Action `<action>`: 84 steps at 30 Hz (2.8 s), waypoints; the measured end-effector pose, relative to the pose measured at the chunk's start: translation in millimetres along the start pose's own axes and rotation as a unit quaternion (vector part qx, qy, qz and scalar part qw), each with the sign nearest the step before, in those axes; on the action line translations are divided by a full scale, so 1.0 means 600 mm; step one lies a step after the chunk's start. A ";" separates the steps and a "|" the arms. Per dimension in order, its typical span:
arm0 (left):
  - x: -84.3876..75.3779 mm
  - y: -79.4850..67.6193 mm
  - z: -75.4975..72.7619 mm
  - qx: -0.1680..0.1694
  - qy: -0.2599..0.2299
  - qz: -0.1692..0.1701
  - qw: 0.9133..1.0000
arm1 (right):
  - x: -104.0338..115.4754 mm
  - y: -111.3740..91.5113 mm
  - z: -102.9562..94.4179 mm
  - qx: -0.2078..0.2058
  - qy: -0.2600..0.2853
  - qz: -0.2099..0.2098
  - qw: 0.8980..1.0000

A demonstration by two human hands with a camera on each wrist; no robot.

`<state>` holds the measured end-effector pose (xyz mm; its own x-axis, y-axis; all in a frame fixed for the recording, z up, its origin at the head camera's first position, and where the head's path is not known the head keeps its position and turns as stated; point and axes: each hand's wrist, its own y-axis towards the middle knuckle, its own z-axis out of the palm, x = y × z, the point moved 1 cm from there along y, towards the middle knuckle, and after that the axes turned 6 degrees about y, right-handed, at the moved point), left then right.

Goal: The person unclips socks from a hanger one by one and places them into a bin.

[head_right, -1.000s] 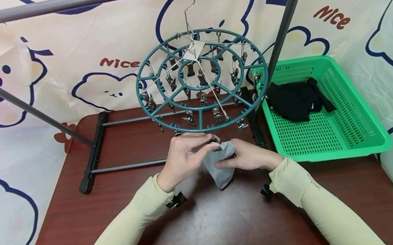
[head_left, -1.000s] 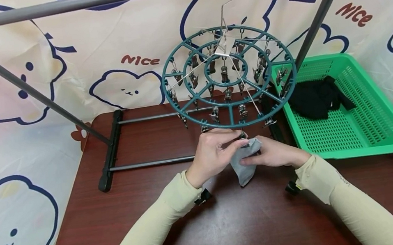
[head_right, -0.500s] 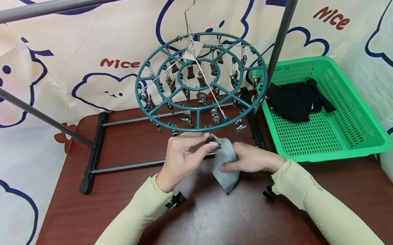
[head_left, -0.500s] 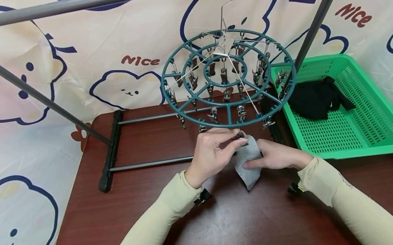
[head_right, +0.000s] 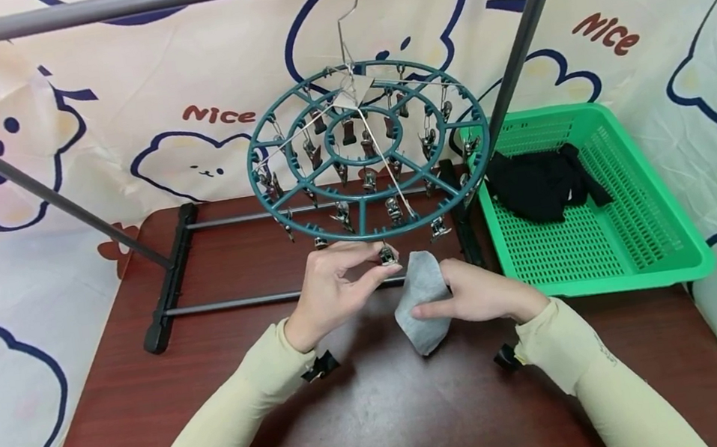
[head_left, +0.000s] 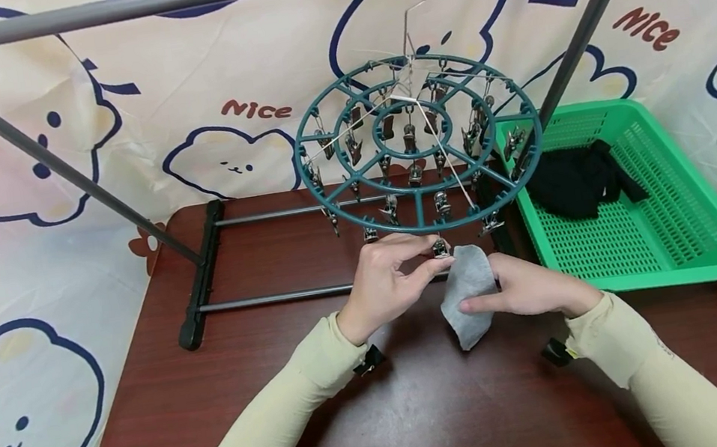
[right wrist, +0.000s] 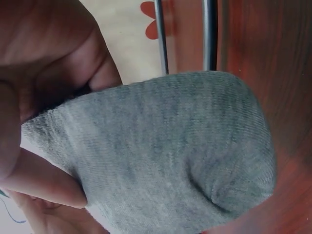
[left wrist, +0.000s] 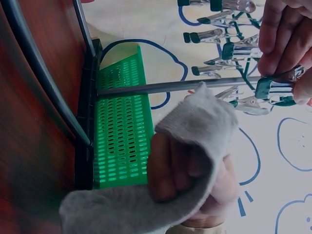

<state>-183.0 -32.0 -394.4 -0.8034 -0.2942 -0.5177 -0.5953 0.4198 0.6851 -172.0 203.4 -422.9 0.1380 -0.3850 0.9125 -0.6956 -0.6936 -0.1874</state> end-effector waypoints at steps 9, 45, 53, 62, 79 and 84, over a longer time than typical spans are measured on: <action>0.001 0.000 -0.001 -0.008 0.004 0.004 1.000 | 0.026 -0.029 -0.017 -0.018 -0.021 -0.030 0.999; 0.001 -0.003 -0.001 -0.008 -0.002 -0.015 1.000 | 0.033 -0.160 -0.196 -0.331 -0.054 0.042 0.941; 0.000 -0.004 -0.001 -0.012 0.005 -0.016 1.000 | 0.015 -0.147 -0.265 -0.355 -0.023 0.029 0.934; 0.000 -0.001 0.001 -0.015 -0.001 -0.014 1.000 | 0.005 -0.111 -0.313 -0.336 -0.002 0.028 0.942; 0.001 -0.005 0.001 -0.015 -0.007 -0.023 1.000 | -0.026 -0.060 -0.360 -0.336 0.008 0.086 0.938; 0.001 -0.004 0.002 -0.016 -0.007 -0.018 1.000 | -0.040 -0.055 -0.365 -0.336 0.033 0.079 0.938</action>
<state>-182.0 -32.2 -397.0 -0.7816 -0.2969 -0.5486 -0.6238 0.3807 0.6826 -306.9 368.8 -359.3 -0.0334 -0.3968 0.9173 -0.9940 -0.0828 -0.0720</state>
